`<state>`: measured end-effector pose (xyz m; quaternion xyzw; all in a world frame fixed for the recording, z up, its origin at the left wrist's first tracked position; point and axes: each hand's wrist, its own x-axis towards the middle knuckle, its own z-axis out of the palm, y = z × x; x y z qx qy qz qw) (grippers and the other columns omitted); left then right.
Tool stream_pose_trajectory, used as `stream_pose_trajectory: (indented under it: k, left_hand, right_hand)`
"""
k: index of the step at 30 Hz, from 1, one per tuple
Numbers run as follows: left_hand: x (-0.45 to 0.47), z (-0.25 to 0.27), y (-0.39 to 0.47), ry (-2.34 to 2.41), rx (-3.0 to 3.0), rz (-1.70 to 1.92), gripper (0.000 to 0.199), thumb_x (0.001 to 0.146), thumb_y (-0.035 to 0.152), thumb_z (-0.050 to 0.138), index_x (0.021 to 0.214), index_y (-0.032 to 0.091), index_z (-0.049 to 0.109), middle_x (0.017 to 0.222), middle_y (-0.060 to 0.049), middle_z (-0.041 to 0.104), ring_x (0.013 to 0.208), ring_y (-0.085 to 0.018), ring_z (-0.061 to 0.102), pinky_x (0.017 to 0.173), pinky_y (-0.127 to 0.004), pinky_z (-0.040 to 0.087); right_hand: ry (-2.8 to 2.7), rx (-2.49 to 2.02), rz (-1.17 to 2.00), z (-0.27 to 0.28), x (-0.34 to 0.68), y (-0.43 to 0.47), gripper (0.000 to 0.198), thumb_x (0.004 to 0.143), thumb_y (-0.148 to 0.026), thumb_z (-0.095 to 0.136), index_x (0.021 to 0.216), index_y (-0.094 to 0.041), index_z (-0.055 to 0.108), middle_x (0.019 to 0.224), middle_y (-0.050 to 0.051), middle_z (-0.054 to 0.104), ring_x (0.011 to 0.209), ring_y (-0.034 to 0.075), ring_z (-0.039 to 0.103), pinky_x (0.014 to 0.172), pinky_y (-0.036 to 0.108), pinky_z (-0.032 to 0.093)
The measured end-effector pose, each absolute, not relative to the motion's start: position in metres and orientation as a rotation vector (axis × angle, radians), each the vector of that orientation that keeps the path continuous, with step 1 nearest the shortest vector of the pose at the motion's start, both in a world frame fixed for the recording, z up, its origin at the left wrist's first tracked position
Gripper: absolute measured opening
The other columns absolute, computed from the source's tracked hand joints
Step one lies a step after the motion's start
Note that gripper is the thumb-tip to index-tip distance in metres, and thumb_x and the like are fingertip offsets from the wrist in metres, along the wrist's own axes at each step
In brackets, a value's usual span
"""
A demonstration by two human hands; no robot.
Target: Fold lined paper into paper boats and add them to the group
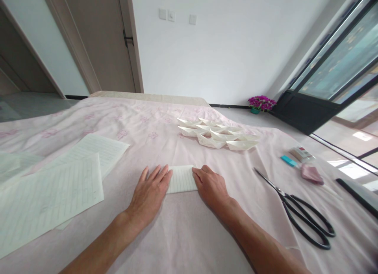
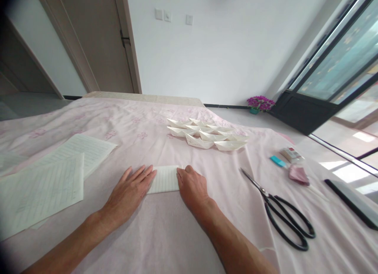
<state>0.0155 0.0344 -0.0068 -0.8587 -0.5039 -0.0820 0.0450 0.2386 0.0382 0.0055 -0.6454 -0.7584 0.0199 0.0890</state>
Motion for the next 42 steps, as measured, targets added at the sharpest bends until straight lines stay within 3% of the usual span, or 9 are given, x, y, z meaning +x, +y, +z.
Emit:
stream_pose_trajectory:
  k: [8, 14, 18, 24, 31, 36, 42]
  left_hand:
    - [0.021, 0.006, 0.035, -1.600, -2.629, -0.219, 0.040, 0.094, 0.028, 0.052, 0.134, 0.022, 0.054, 0.146, -0.008, 0.051, 0.132, -0.030, 0.046, 0.110, -0.057, 0.030]
    - [0.054, 0.010, 0.029, -1.751, -2.464, -0.200, 0.044, 0.093, 0.036, 0.054, 0.127, 0.007, 0.059, 0.134, -0.021, 0.058, 0.122, -0.033, 0.053, 0.112, -0.060, 0.024]
    - [0.068, 0.004, 0.023, -1.852, -2.363, -0.176, 0.049, 0.095, 0.031, 0.050, 0.134, 0.001, 0.051, 0.142, -0.027, 0.048, 0.131, -0.036, 0.046, 0.113, -0.062, 0.019]
    - [0.057, -0.009, 0.021, -1.888, -2.428, -0.242, 0.054, 0.098, 0.034, 0.038, 0.143, 0.005, 0.041, 0.152, -0.023, 0.035, 0.142, -0.036, 0.032, 0.111, -0.066, 0.019]
    - [0.045, -0.022, 0.023, -1.824, -2.493, -0.308, 0.055, 0.099, 0.035, 0.029, 0.147, 0.009, 0.037, 0.156, -0.020, 0.029, 0.145, -0.036, 0.026, 0.110, -0.069, 0.017]
    - [0.036, -0.022, 0.025, -1.791, -2.522, -0.286, 0.053, 0.098, 0.032, 0.031, 0.148, 0.016, 0.036, 0.157, -0.015, 0.031, 0.145, -0.034, 0.026, 0.112, -0.066, 0.019]
    - [0.020, -0.019, 0.025, -1.769, -2.543, -0.240, 0.051, 0.099, 0.029, 0.030, 0.148, 0.018, 0.036, 0.158, -0.011, 0.031, 0.145, -0.034, 0.026, 0.112, -0.062, 0.022]
  right_hand:
    - [-2.356, -1.867, -0.306, 0.008, 0.237, 0.038, 0.023, 0.100, -0.028, 0.041, 0.104, -0.025, 0.064, 0.101, 0.007, 0.059, 0.091, 0.023, 0.047, 0.074, 0.034, 0.029]
    - [-2.531, -1.740, -0.335, 0.011, 0.233, 0.038, 0.019, 0.097, -0.019, 0.043, 0.104, -0.024, 0.060, 0.106, 0.007, 0.059, 0.095, 0.024, 0.046, 0.078, 0.035, 0.030]
    - [-2.586, -1.719, -0.273, 0.011, 0.233, 0.038, 0.016, 0.097, -0.019, 0.044, 0.101, -0.024, 0.059, 0.104, 0.006, 0.058, 0.093, 0.022, 0.048, 0.075, 0.033, 0.030]
    - [-2.456, -1.807, -0.230, 0.012, 0.219, 0.021, 0.020, 0.096, -0.014, 0.040, 0.104, -0.021, 0.057, 0.104, 0.010, 0.059, 0.093, 0.024, 0.050, 0.073, 0.036, 0.030]
    - [-2.245, -1.898, -0.196, 0.008, 0.198, 0.008, 0.034, 0.097, -0.047, 0.043, 0.104, -0.017, 0.057, 0.106, 0.014, 0.057, 0.098, 0.029, 0.046, 0.081, 0.042, 0.032]
    - [-2.296, -1.857, -0.210, 0.002, 0.207, 0.008, 0.027, 0.098, -0.036, 0.045, 0.115, -0.018, 0.055, 0.112, 0.013, 0.056, 0.101, 0.028, 0.045, 0.084, 0.041, 0.031]
    - [-2.310, -1.831, -0.188, 0.002, 0.228, 0.006, 0.035, 0.098, -0.031, 0.044, 0.131, -0.022, 0.049, 0.126, 0.012, 0.053, 0.108, 0.028, 0.043, 0.088, 0.040, 0.030]
